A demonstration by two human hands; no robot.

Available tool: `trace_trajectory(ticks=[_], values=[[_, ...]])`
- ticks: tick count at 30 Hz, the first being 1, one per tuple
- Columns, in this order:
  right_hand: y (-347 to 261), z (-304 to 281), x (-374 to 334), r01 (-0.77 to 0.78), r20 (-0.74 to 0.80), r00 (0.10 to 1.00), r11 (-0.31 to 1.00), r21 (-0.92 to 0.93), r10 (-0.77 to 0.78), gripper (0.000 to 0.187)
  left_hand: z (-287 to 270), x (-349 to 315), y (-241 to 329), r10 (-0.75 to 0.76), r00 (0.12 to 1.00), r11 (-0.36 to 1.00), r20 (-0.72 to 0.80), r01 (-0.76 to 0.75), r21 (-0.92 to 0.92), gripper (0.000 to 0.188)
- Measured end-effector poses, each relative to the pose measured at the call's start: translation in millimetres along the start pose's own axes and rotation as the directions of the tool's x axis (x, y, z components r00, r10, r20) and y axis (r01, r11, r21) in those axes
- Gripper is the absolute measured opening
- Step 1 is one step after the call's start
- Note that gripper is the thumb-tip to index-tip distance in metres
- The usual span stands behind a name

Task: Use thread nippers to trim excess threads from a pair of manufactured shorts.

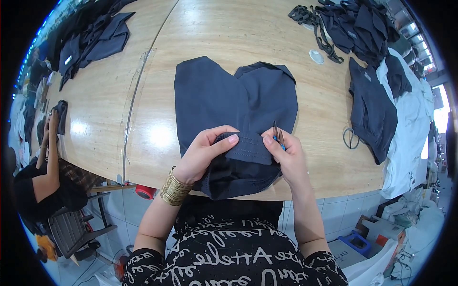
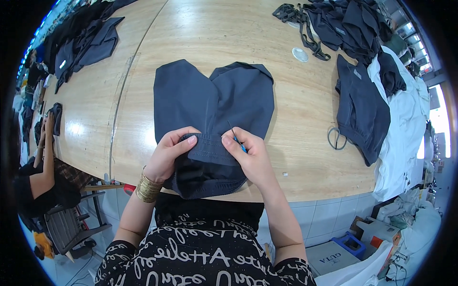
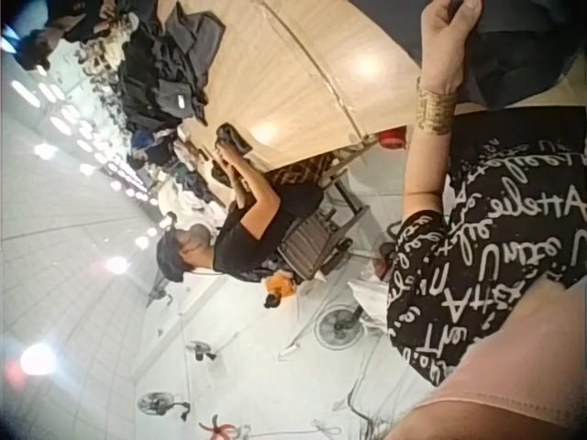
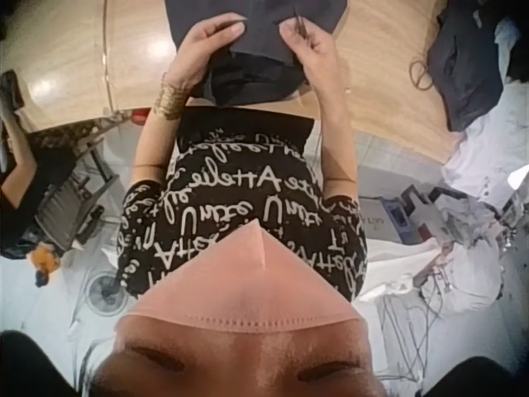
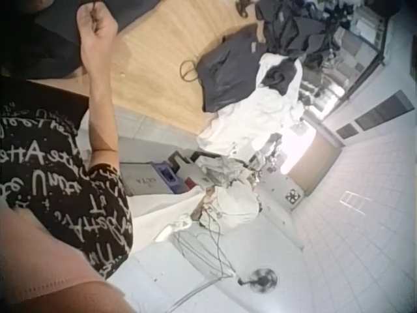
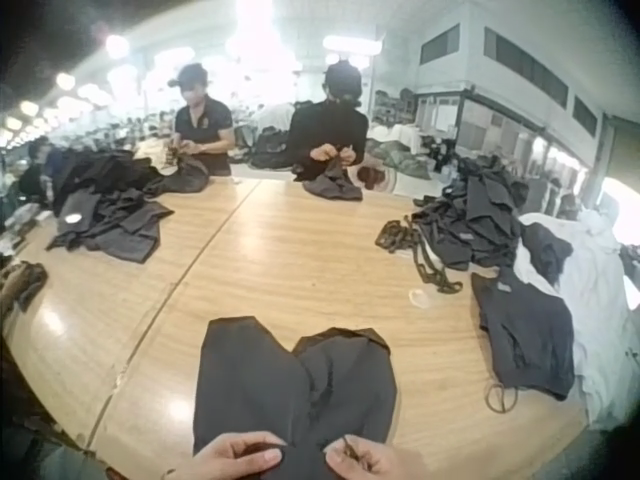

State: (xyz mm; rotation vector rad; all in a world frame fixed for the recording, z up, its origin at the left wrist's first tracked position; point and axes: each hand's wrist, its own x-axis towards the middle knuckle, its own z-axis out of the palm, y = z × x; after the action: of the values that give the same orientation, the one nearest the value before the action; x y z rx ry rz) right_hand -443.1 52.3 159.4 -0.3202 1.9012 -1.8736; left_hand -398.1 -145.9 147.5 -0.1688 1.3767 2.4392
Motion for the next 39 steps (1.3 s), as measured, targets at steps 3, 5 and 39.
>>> trace_trajectory(ticks=[3, 5, 39], values=[[2, 5, -2, -0.005, 0.010, 1.000, 0.999, 0.039, 0.005, 0.023, -1, -2, -3, 0.012, 0.999, 1.000, 0.041, -0.013, 0.002, 0.016], [10, 12, -3, -0.024, 0.007, 1.000, 0.996, 0.084, 0.023, 0.023, 2, -2, -4, -0.001, 0.992, 0.986, 0.124, 0.022, -0.164, 0.014], [-10, -1, -15, 0.389, -0.294, 0.841, 0.885, -0.255, -0.454, 0.009, 7, -3, -10, -0.084, 0.996, 0.987, -0.010, 0.082, -0.140, 0.019]])
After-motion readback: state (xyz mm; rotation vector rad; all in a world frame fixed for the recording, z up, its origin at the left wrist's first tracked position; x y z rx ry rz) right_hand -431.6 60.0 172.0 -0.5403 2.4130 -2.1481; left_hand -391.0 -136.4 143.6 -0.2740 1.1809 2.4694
